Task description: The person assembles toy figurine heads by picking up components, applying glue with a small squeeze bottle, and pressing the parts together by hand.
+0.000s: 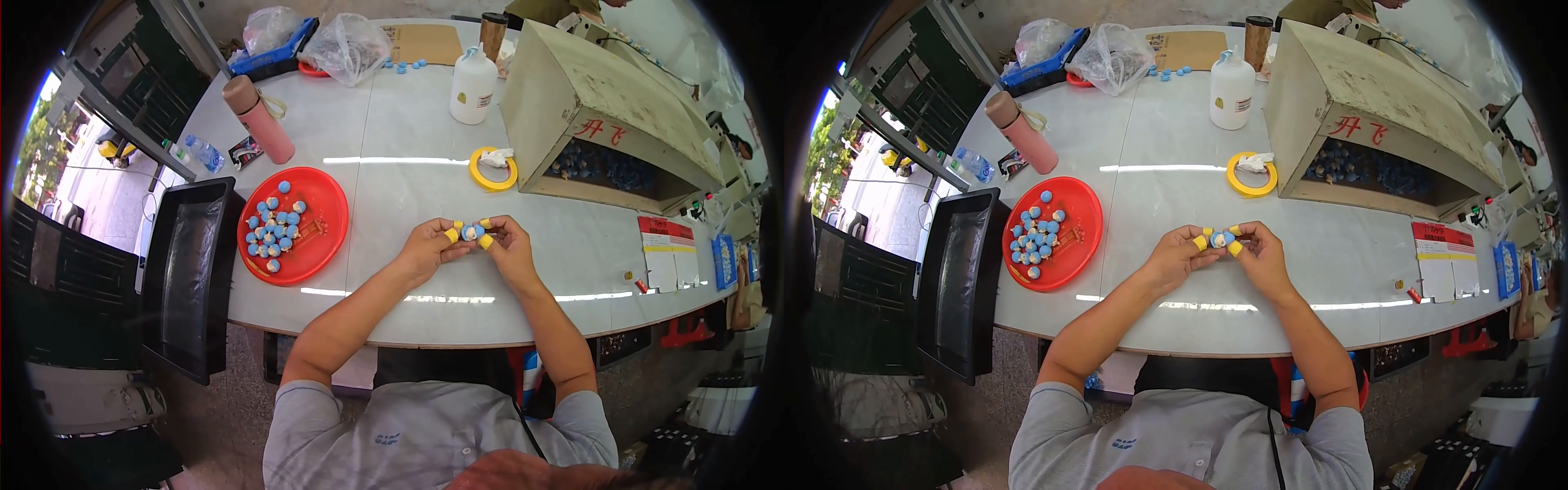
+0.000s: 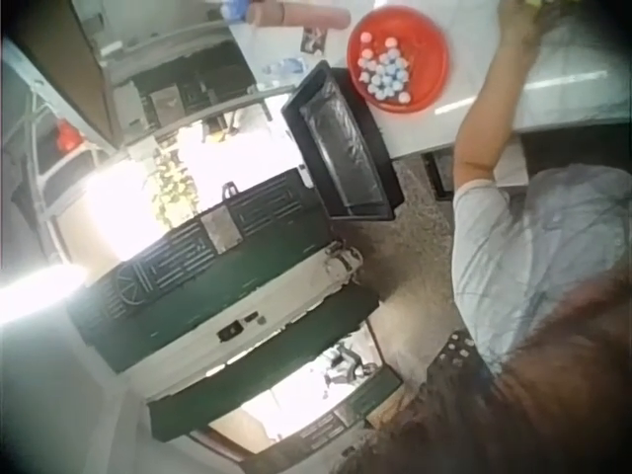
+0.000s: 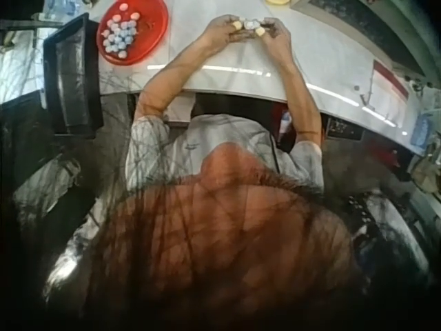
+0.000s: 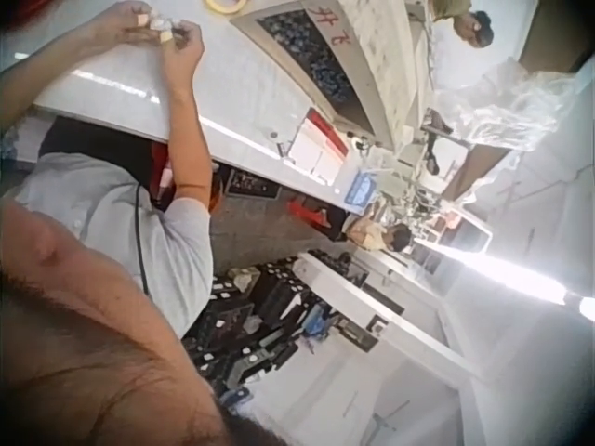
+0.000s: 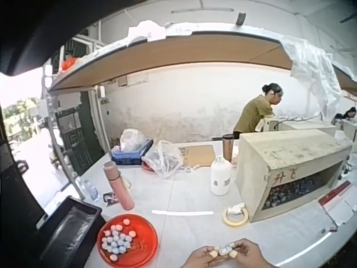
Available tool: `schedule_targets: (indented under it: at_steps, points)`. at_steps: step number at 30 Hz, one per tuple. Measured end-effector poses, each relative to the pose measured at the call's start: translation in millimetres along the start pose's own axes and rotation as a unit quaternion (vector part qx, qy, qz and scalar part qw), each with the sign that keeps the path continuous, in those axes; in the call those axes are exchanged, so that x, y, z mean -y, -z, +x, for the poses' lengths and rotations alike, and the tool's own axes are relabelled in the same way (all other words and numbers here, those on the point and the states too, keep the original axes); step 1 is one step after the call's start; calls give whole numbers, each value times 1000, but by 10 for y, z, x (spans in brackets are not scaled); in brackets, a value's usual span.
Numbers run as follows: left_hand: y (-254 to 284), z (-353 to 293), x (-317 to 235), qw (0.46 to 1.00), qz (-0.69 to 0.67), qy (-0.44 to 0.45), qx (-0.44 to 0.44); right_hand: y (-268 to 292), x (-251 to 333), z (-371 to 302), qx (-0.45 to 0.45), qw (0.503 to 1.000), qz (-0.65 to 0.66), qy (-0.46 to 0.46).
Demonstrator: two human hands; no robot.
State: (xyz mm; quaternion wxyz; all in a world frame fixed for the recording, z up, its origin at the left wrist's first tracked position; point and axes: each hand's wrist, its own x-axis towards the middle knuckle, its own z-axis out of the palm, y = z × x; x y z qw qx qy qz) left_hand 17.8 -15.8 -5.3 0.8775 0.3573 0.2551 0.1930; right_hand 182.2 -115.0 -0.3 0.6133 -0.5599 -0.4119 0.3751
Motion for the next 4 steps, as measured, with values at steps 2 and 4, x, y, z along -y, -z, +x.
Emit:
schedule_targets:
  at_steps: [2,4]
  points:
    - [21,-3,-6,1000,-6,4,15,20,37,1,37,999,25,-2]
    - [4,-4,-7,999,-18,10,28,72,-15,16,46,999,4,-1]
